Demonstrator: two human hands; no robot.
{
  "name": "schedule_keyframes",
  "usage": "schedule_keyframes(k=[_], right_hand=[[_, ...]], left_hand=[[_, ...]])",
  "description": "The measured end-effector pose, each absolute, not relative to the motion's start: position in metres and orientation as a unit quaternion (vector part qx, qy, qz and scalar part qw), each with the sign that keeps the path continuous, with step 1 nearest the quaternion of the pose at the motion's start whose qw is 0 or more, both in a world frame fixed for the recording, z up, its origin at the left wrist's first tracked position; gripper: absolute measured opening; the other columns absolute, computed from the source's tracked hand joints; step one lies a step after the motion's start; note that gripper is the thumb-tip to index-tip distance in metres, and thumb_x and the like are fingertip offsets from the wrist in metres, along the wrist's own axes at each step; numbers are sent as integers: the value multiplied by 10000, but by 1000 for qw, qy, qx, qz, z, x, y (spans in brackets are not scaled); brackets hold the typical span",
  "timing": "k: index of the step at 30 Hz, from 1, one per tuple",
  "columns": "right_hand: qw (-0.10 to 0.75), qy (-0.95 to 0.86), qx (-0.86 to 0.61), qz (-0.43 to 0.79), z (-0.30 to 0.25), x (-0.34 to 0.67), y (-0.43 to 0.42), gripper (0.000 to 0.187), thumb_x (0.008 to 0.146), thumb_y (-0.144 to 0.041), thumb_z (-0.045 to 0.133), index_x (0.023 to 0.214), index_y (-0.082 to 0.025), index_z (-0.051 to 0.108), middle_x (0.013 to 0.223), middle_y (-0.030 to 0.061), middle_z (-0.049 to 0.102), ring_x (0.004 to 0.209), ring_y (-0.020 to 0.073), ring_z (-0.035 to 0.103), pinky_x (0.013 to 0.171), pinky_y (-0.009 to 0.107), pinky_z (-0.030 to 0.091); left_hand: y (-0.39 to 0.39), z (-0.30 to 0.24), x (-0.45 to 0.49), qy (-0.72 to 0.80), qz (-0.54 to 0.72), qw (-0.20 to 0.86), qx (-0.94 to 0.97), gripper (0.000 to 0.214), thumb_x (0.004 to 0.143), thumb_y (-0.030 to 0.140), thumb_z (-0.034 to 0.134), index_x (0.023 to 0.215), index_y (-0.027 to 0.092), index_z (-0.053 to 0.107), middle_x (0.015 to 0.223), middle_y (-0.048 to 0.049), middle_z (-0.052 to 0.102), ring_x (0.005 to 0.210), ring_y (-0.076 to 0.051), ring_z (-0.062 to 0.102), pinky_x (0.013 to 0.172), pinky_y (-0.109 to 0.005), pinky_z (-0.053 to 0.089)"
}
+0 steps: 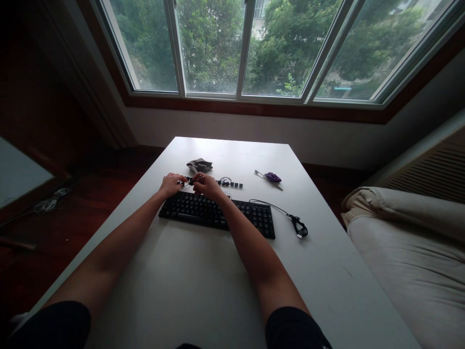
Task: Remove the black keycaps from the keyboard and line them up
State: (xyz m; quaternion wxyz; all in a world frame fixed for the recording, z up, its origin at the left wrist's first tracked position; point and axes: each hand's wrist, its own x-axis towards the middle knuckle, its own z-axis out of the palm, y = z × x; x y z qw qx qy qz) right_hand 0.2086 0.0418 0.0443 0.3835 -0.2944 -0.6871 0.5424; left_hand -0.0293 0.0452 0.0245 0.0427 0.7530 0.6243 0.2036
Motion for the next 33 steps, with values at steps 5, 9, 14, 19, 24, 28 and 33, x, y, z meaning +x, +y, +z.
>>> schedule_keyframes(k=[5, 9, 14, 19, 24, 28, 33], right_hand=[[416, -681, -323, 509, 41, 206, 45, 162, 840, -271, 657, 979, -188, 656, 719, -4, 682, 595, 133, 678, 552, 244, 591], [439, -692, -352, 452, 41, 202, 44, 157, 851, -327, 679, 938, -196, 672, 780, 12, 705, 644, 142, 685, 553, 247, 599], [445, -692, -384, 419, 42, 194, 35, 173, 911, -369, 646, 964, -204, 660, 795, 24, 729, 687, 170, 736, 610, 268, 612], [429, -704, -418, 382, 42, 186, 25, 150, 940, -370, 630, 959, -223, 653, 786, 18, 722, 672, 171, 740, 662, 270, 589], [413, -725, -421, 356, 43, 184, 21, 113, 938, -336, 625, 934, -232, 671, 757, 0, 718, 671, 172, 725, 673, 262, 541], [378, -781, -393, 304, 50, 184, 16, 81, 923, -297, 642, 908, -233, 689, 758, 4, 722, 701, 175, 684, 684, 255, 475], [317, -852, -364, 200, 62, 182, 5, 80, 895, -284, 650, 864, -215, 675, 776, 27, 704, 687, 174, 604, 643, 252, 373]], left_hand=[[40, 27, -28, 623, 223, 43, 749, 370, 837, 139, 604, 1117, 315, 771, 1149, -18, 751, 1154, -290, 561, 1020, -434, 417], [33, 29, -27, 622, 234, 39, 747, 383, 853, 116, 560, 1112, 305, 770, 1177, -24, 739, 1164, -286, 560, 1026, -445, 421], [21, 32, -29, 617, 243, 44, 747, 328, 889, 149, 541, 1087, 276, 770, 1148, -31, 749, 1127, -275, 582, 1015, -429, 435], [11, 41, -27, 569, 243, 74, 783, 311, 899, 179, 541, 1095, 257, 768, 1033, -31, 767, 1000, -240, 629, 961, -382, 474], [4, 52, -25, 537, 222, 117, 805, 327, 868, 179, 545, 1100, 250, 765, 979, -25, 765, 897, -209, 658, 881, -330, 501], [2, 55, -25, 524, 202, 135, 817, 301, 839, 172, 548, 1038, 237, 765, 940, -29, 754, 846, -200, 662, 790, -290, 502], [1, 57, -24, 523, 187, 142, 819, 212, 849, 213, 560, 937, 208, 753, 917, -49, 745, 831, -209, 655, 742, -282, 490]])
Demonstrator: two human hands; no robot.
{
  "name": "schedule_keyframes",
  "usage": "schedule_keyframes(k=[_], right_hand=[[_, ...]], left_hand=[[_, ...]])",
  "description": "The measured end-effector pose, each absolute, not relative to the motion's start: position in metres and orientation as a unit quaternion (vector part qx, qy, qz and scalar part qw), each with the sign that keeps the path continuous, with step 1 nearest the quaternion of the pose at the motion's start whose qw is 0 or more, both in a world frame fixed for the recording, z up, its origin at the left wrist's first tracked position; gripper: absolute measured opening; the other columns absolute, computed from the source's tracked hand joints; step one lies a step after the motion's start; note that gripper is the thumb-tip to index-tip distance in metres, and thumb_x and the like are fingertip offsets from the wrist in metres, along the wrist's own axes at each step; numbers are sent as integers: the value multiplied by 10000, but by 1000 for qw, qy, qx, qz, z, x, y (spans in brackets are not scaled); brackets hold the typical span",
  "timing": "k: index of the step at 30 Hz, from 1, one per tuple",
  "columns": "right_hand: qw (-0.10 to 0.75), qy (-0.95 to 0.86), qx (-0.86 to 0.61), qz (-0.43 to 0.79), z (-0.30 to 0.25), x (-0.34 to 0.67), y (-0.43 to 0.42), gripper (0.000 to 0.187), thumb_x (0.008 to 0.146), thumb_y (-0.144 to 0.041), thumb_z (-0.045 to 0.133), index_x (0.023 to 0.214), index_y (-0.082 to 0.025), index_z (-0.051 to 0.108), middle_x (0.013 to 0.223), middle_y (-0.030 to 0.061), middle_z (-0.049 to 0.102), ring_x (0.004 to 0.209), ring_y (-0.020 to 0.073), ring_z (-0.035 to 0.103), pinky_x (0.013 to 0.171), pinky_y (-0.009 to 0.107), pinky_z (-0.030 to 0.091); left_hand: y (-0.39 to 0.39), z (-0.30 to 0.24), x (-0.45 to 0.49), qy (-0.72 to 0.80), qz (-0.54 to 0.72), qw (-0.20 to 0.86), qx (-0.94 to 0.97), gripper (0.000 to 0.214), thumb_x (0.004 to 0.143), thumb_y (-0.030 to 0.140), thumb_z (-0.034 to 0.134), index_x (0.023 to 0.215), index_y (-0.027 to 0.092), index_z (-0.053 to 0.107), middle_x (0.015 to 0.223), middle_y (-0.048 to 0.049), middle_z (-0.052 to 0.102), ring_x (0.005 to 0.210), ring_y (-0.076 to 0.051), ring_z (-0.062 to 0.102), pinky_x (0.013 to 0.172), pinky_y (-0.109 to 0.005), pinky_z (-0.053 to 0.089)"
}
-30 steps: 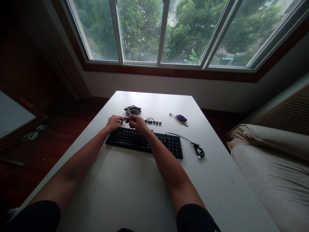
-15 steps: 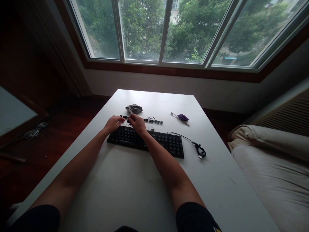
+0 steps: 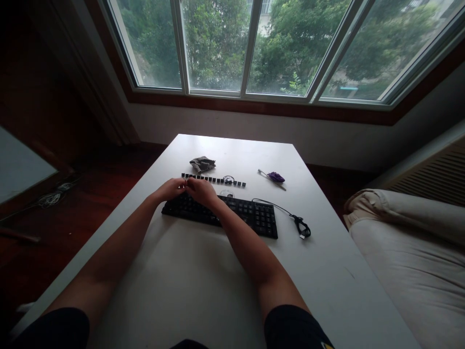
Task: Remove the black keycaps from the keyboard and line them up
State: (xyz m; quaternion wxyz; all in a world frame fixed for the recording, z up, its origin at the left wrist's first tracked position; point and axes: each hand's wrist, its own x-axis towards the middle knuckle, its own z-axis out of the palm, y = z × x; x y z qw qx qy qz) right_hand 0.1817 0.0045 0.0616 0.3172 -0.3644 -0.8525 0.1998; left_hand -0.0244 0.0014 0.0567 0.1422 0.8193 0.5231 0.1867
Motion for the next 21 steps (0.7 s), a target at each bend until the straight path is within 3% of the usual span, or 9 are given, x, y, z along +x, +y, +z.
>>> schedule_keyframes(k=[4, 10, 16, 21], right_hand=[[307, -861, -357, 195, 70, 188, 3, 51, 859, -255, 648, 850, -208, 663, 727, 16, 673, 637, 155, 551, 611, 251, 331], [275, -864, -306, 289, 78, 209, 15, 13, 800, -199, 652, 792, -189, 650, 657, -24, 627, 613, 117, 517, 605, 229, 364], [255, -805, -296, 446, 66, 223, 33, 67, 818, -239, 678, 810, -196, 628, 669, -17, 689, 622, 147, 666, 589, 239, 498], [296, -735, -289, 538, 61, 225, 42, 159, 827, -292, 718, 857, -174, 616, 684, 17, 717, 663, 182, 739, 611, 283, 602]], left_hand=[[-1, 61, -24, 503, 182, 155, 831, 223, 836, 207, 568, 952, 221, 758, 950, -40, 739, 856, -198, 651, 781, -280, 498], [-1, 62, -27, 502, 163, 168, 833, 229, 803, 233, 614, 958, 232, 782, 957, -39, 730, 844, -197, 656, 802, -297, 513], [-2, 63, -28, 502, 156, 183, 831, 246, 816, 274, 626, 1001, 238, 784, 992, -44, 723, 886, -203, 662, 820, -295, 526], [-7, 70, -26, 478, 172, 212, 835, 318, 813, 262, 624, 1098, 243, 761, 1072, -44, 713, 917, -196, 670, 862, -298, 535]])
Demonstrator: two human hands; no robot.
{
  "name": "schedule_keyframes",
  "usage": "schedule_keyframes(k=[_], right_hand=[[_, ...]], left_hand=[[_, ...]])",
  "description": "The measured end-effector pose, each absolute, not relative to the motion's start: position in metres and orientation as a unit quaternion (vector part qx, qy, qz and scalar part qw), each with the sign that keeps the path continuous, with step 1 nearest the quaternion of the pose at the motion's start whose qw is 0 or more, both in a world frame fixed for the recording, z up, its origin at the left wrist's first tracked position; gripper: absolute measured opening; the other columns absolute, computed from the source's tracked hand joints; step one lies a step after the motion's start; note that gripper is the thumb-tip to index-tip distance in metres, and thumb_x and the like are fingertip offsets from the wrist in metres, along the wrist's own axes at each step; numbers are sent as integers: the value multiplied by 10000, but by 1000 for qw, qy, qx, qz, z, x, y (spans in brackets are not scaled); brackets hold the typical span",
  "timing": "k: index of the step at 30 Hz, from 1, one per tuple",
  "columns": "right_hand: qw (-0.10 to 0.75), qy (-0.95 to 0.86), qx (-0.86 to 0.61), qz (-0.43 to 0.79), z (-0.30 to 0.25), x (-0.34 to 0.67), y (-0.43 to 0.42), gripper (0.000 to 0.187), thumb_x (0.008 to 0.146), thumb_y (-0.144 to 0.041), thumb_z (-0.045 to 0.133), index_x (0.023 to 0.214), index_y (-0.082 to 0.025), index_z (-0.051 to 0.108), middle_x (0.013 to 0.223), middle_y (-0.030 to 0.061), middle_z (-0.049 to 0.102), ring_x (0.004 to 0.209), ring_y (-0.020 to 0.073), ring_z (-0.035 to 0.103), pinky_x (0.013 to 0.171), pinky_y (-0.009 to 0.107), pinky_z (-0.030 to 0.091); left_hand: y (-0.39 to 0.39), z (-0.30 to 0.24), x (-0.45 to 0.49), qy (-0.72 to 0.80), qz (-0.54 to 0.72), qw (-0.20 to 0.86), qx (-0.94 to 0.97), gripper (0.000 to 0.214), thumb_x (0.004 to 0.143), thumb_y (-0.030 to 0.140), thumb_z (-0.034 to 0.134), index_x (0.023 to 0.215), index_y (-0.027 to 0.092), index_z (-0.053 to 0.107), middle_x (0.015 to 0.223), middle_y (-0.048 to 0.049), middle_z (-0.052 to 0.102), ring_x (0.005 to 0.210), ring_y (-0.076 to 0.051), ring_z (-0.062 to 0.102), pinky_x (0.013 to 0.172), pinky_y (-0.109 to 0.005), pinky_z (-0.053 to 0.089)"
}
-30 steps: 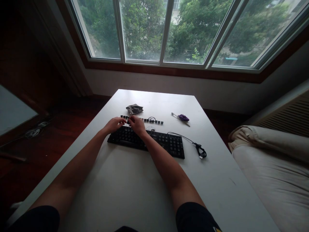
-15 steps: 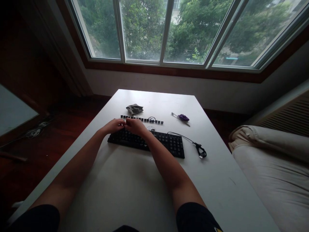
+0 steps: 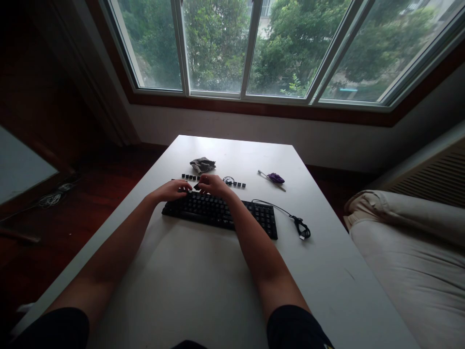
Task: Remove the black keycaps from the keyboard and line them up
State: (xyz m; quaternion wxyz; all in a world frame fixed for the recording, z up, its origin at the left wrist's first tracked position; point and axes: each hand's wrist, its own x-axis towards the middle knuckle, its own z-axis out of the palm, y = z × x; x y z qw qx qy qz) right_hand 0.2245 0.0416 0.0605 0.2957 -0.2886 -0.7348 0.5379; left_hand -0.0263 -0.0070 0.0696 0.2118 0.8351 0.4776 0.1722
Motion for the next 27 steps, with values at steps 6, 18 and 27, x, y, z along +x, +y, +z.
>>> schedule_keyframes(k=[6, 18, 27], right_hand=[[322, -717, -280, 551, 64, 224, 43, 214, 818, -321, 747, 848, -164, 604, 683, 27, 718, 670, 188, 751, 605, 282, 621], [337, -699, -254, 577, 71, 226, 42, 318, 808, -413, 780, 870, -162, 594, 706, 36, 726, 678, 189, 749, 613, 289, 619], [348, -665, -242, 615, 90, 235, 34, 434, 790, -516, 812, 885, -166, 575, 771, 65, 752, 743, 214, 764, 657, 312, 626]], left_hand=[[-8, 75, -19, 451, 225, 283, 816, 364, 851, 270, 586, 1181, 213, 730, 1133, -63, 730, 966, -204, 665, 823, -297, 535], [-6, 73, -15, 454, 243, 280, 810, 319, 969, 393, 499, 1031, 221, 760, 980, -43, 698, 851, -178, 632, 796, -289, 506], [-8, 76, -14, 437, 303, 438, 725, 481, 1008, 541, 394, 980, 161, 688, 686, -13, 556, 620, -124, 507, 589, -252, 442]])
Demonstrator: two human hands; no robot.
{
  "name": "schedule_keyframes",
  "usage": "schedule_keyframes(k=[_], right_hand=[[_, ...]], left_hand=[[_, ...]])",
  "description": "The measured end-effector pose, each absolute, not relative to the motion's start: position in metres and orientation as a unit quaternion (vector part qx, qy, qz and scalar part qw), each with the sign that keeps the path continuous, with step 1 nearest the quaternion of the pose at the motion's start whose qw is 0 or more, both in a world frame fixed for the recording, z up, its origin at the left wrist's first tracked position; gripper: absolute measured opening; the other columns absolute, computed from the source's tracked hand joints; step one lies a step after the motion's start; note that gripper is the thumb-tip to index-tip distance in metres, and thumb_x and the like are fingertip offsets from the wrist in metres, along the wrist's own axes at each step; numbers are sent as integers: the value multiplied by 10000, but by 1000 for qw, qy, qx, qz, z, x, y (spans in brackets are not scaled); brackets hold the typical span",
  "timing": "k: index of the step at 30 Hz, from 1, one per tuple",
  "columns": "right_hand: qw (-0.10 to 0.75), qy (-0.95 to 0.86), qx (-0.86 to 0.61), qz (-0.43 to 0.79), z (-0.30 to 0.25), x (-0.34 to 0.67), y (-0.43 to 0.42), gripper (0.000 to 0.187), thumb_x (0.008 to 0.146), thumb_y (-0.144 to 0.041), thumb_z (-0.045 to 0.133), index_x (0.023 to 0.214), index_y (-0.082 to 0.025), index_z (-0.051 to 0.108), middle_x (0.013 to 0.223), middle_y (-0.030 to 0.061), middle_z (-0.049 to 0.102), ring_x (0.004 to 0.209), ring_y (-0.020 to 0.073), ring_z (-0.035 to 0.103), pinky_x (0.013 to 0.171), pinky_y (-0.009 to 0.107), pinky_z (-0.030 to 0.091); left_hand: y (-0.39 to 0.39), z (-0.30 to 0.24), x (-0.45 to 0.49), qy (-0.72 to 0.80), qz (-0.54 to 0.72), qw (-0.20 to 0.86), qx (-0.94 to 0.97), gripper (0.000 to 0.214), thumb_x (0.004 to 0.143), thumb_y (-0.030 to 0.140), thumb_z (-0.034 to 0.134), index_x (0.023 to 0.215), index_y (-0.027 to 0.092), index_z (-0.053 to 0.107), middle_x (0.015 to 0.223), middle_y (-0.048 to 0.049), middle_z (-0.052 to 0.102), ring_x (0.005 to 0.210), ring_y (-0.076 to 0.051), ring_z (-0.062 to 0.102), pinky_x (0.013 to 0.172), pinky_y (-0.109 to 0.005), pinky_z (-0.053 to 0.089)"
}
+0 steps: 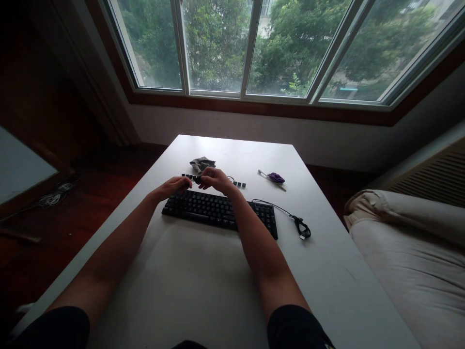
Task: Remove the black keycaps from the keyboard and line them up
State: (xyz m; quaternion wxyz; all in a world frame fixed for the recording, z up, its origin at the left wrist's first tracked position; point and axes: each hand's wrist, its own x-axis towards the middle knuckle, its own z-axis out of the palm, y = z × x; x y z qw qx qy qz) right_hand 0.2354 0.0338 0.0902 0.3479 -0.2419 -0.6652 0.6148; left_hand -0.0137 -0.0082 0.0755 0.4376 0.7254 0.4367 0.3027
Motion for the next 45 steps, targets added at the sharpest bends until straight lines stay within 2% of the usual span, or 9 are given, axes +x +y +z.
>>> schedule_keyframes(k=[8, 13, 18, 23, 31, 39, 45], right_hand=[[331, -675, -198, 629, 96, 241, 31, 431, 783, -514, 824, 893, -163, 599, 840, 78, 771, 764, 226, 775, 700, 346, 643], [349, -666, -216, 623, 92, 240, 37, 436, 768, -507, 837, 875, -160, 595, 792, 68, 764, 710, 206, 767, 640, 293, 628], [349, -663, -231, 620, 92, 240, 38, 438, 764, -510, 839, 867, -166, 589, 768, 66, 755, 703, 206, 763, 632, 293, 627], [336, -667, -225, 626, 92, 240, 36, 422, 779, -496, 832, 883, -162, 595, 786, 64, 756, 702, 202, 761, 648, 309, 638], [306, -671, -216, 640, 89, 241, 38, 339, 806, -392, 809, 902, -152, 590, 767, 60, 745, 711, 204, 765, 629, 293, 634], [335, -687, -229, 603, 92, 242, 38, 217, 808, -236, 734, 890, -178, 542, 853, 50, 754, 738, 185, 758, 584, 255, 603], [371, -694, -262, 559, 81, 235, 44, 242, 791, -298, 753, 908, -177, 579, 721, 15, 707, 647, 175, 726, 457, 201, 507]], left_hand=[[-1, 68, -14, 466, 340, 457, 677, 417, 928, 518, 563, 1044, 141, 698, 821, -46, 653, 693, -135, 590, 637, -260, 490], [12, 48, -20, 527, 387, 292, 698, 330, 856, 353, 668, 1144, 192, 673, 974, -53, 725, 873, -191, 666, 810, -322, 523], [18, 37, -15, 570, 310, 104, 753, 226, 859, 240, 640, 1072, 222, 712, 1047, -67, 738, 948, -233, 657, 889, -368, 499], [22, 34, -7, 581, 214, 0, 785, 188, 851, 208, 639, 1010, 235, 737, 1090, -83, 735, 1067, -295, 596, 963, -440, 432], [37, 37, -7, 580, 146, 0, 802, 209, 852, 238, 648, 1026, 260, 761, 1058, -84, 726, 1093, -312, 544, 952, -442, 397], [39, 34, -10, 591, 156, 12, 792, 252, 837, 219, 663, 1063, 274, 757, 1098, -66, 724, 1105, -305, 540, 959, -425, 409], [29, 35, -10, 594, 200, 0, 780, 237, 866, 214, 639, 1065, 279, 750, 1163, -63, 706, 1153, -302, 535, 978, -433, 425]])
